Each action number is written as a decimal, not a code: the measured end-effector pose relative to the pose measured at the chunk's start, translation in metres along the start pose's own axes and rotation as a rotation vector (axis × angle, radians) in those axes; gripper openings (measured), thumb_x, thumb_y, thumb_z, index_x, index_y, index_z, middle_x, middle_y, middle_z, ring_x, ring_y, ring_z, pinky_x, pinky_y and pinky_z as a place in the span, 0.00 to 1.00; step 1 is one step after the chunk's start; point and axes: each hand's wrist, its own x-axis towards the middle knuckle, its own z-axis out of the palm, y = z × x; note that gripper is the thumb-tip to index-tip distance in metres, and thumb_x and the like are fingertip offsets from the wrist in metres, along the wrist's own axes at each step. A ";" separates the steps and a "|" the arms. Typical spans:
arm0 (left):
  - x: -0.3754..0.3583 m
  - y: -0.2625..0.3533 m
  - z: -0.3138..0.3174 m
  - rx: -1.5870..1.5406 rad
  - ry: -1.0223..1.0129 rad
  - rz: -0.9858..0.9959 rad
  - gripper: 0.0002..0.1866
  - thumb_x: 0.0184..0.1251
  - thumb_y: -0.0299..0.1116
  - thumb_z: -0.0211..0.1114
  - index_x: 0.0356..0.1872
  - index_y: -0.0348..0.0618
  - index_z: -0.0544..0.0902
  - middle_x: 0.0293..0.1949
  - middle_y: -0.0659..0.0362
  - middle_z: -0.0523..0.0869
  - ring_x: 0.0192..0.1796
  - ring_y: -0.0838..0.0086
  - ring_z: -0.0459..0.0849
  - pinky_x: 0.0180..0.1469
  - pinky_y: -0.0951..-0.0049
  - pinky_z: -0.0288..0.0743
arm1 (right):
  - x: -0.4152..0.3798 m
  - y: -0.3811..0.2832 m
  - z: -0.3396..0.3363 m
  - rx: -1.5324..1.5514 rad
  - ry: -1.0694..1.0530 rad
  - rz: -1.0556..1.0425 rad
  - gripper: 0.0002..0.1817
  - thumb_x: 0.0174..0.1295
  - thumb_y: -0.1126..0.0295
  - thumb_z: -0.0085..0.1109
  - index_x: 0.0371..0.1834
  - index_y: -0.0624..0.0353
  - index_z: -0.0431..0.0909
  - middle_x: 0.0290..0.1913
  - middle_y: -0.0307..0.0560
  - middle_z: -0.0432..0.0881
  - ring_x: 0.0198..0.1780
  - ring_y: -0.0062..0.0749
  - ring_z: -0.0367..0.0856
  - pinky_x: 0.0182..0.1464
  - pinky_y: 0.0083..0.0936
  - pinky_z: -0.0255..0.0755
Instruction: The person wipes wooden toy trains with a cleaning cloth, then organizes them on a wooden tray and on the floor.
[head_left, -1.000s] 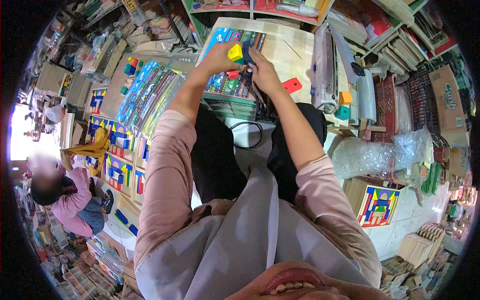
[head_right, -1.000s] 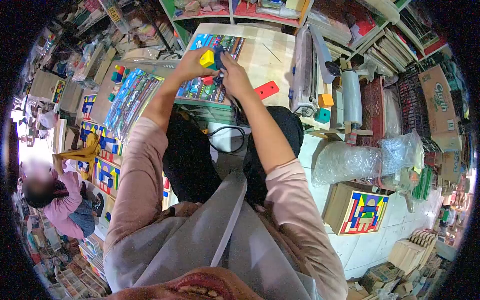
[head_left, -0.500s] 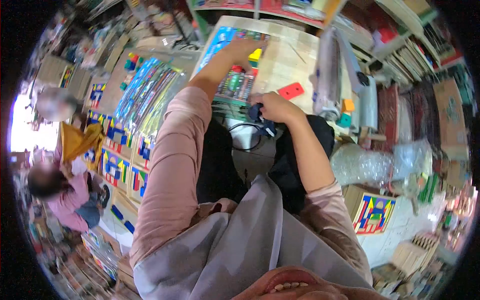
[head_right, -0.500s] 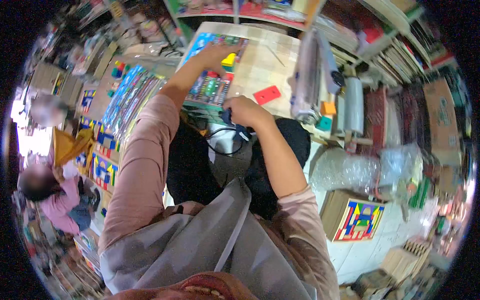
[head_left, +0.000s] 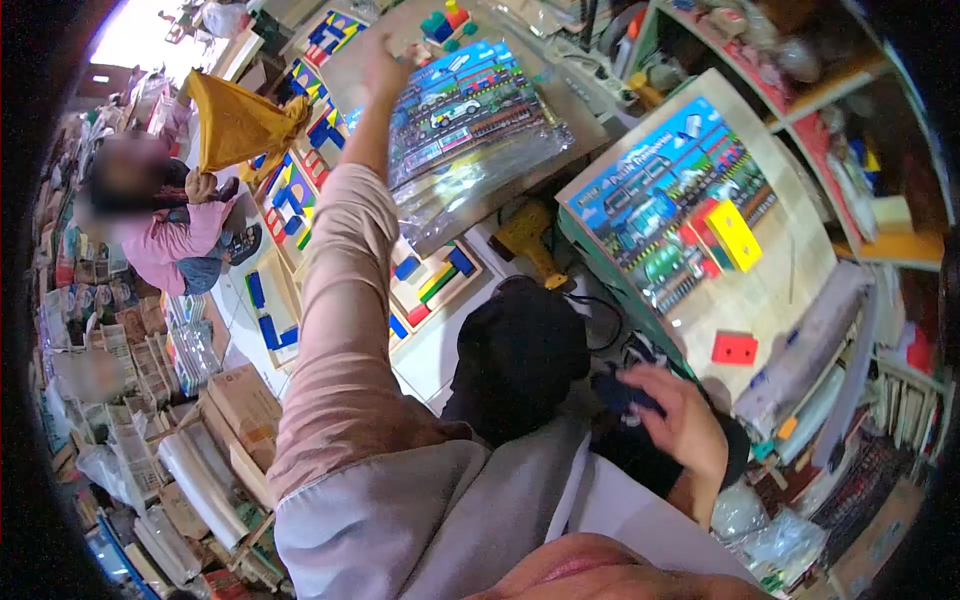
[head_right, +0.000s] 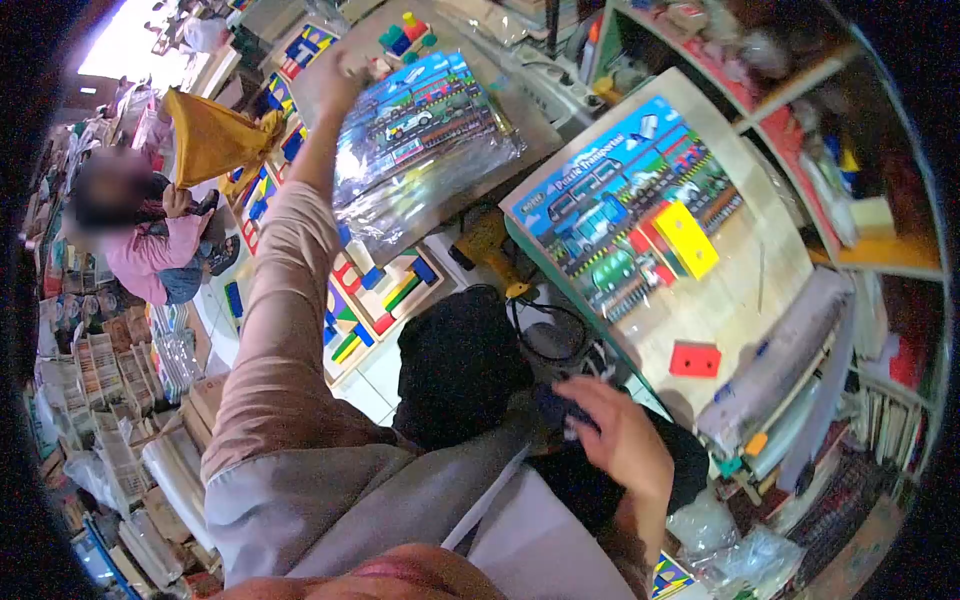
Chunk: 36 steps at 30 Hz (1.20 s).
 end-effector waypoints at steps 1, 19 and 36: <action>0.010 -0.039 0.000 0.176 -0.007 -0.107 0.27 0.51 0.47 0.66 0.54 0.55 0.73 0.45 0.51 0.82 0.51 0.55 0.77 0.53 0.63 0.68 | 0.004 -0.002 -0.007 0.074 -0.042 0.043 0.23 0.47 0.81 0.56 0.50 0.59 0.72 0.51 0.56 0.73 0.53 0.50 0.73 0.54 0.33 0.68; 0.013 -0.083 0.015 -0.235 -0.032 -0.408 0.12 0.51 0.41 0.70 0.28 0.42 0.85 0.20 0.63 0.81 0.24 0.83 0.74 0.30 0.79 0.69 | 0.007 0.002 -0.019 0.054 0.163 0.256 0.28 0.41 0.87 0.56 0.51 0.57 0.73 0.49 0.54 0.76 0.50 0.48 0.75 0.53 0.30 0.68; 0.032 -0.062 0.017 0.318 -0.113 0.058 0.15 0.60 0.43 0.55 0.43 0.50 0.80 0.40 0.51 0.82 0.41 0.54 0.80 0.44 0.58 0.72 | 0.019 -0.013 -0.017 0.081 0.220 0.439 0.25 0.43 0.87 0.53 0.50 0.61 0.73 0.49 0.56 0.75 0.52 0.45 0.74 0.55 0.30 0.65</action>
